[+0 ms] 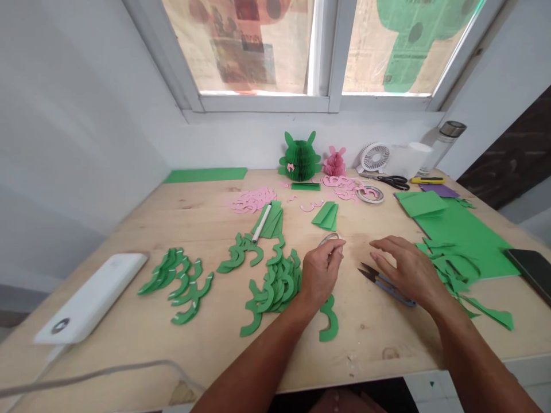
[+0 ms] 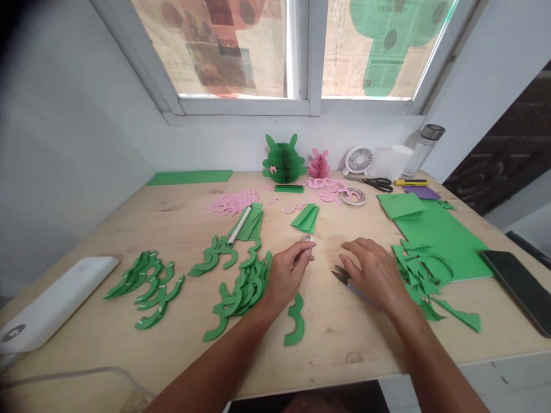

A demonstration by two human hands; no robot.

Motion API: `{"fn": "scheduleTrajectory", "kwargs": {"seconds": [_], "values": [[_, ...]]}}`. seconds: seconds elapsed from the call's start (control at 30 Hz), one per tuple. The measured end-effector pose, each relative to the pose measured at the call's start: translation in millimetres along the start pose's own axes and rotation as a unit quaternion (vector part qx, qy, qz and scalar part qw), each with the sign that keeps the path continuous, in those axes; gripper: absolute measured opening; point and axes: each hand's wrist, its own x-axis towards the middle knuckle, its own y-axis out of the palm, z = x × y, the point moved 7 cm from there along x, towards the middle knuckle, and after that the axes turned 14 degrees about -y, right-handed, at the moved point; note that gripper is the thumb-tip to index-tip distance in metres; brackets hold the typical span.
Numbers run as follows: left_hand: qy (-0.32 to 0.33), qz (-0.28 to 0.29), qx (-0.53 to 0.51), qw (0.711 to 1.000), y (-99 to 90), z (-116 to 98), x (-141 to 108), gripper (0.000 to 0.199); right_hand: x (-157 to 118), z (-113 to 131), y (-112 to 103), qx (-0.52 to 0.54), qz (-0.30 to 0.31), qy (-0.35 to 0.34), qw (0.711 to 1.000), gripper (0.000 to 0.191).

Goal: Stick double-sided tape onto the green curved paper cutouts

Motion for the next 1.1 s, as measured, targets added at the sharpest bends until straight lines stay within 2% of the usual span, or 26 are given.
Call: {"fn": "scheduleTrajectory", "kwargs": {"seconds": [0.13,0.3,0.57,0.77,0.93,1.03,1.1], "values": [[-0.01,-0.006,-0.023,1.0,-2.6,0.2,1.4,0.025,-27.4,11.3,4.5,-0.048,0.035,-0.031,0.998,0.025],[-0.022,0.017,-0.066,0.997,-0.7,2.0,3.4,0.024,-49.4,11.9,20.1,-0.069,0.077,0.009,0.995,0.024],[-0.05,0.042,-0.131,0.989,3.0,12.6,7.0,0.026,-46.4,5.1,24.1,-0.021,0.084,0.064,0.994,0.013],[-0.074,0.063,-0.201,0.975,4.5,14.2,8.3,0.023,-50.9,4.9,26.8,-0.044,0.06,0.084,0.994,0.013],[-0.073,0.052,-0.218,0.972,1.0,13.3,9.2,0.018,-49.4,2.9,29.7,-0.036,0.053,0.089,0.994,0.014],[-0.072,0.049,-0.218,0.972,0.2,12.7,9.3,0.018,-43.1,-6.4,26.6,0.017,0.037,0.124,0.991,0.015],[-0.067,0.046,-0.216,0.973,0.0,12.0,9.0,0.017,-33.9,-10.7,21.2,0.102,-0.003,0.141,0.985,0.018]]}}
